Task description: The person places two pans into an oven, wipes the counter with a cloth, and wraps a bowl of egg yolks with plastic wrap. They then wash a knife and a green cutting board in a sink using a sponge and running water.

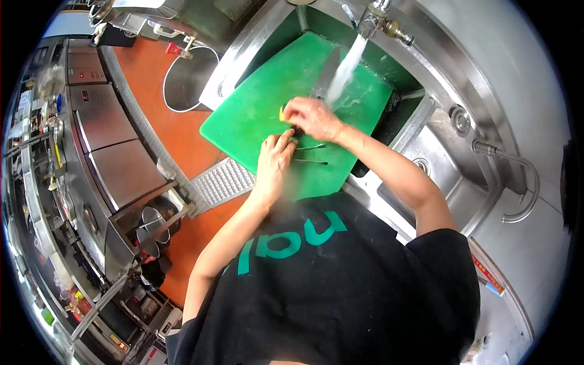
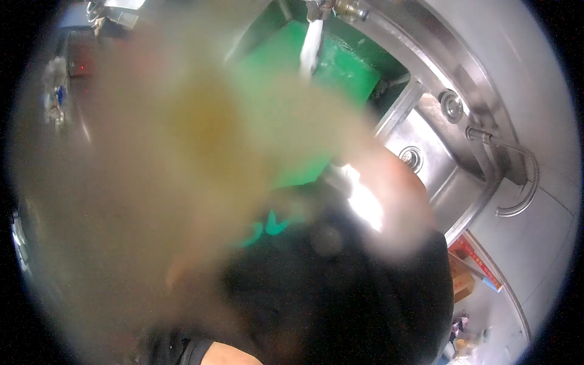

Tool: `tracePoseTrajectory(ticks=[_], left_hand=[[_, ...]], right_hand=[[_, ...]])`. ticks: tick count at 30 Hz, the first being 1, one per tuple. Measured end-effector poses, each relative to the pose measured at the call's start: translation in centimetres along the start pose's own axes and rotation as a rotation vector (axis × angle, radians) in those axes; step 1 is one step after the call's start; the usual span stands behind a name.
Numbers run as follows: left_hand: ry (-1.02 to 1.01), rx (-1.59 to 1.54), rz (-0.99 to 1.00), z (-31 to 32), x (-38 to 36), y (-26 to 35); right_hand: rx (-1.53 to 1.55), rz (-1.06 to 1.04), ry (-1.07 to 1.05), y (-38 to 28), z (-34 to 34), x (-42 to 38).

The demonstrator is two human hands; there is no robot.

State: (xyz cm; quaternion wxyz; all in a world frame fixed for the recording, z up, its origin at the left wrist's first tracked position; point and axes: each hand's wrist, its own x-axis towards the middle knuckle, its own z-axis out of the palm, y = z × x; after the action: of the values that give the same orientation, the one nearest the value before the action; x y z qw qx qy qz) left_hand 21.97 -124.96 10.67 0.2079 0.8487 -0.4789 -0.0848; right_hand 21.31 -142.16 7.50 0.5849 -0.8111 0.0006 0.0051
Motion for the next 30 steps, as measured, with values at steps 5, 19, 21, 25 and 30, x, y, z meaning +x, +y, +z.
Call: tracePoseTrajectory(ticks=[5, 19, 21, 25, 30], left_hand=[[0.033, 0.034, 0.101, -0.3, 1.4, -0.3], [0.131, 0.164, 0.116, 0.7, 3.3, 0.7], [0.156, 0.271, 0.134, 2.0, 3.0, 0.6], [-0.111, 0.27, 0.049, 2.9, 2.3, 1.1], [-0.256, 0.282, -0.031, 0.7, 2.8, 1.3]], right_hand=[[-0.187, -0.183, 0.119, 8.0, -0.1, 2.1], [-0.355, 0.101, 0.272, 11.0, -1.6, 0.0], [-0.349, 0.043, 0.229, 10.4, -1.7, -1.1], [-0.246, -0.001, 0.111, 9.4, -2.5, -2.2], [-0.231, -0.052, 0.08, 8.0, -4.0, -2.7]])
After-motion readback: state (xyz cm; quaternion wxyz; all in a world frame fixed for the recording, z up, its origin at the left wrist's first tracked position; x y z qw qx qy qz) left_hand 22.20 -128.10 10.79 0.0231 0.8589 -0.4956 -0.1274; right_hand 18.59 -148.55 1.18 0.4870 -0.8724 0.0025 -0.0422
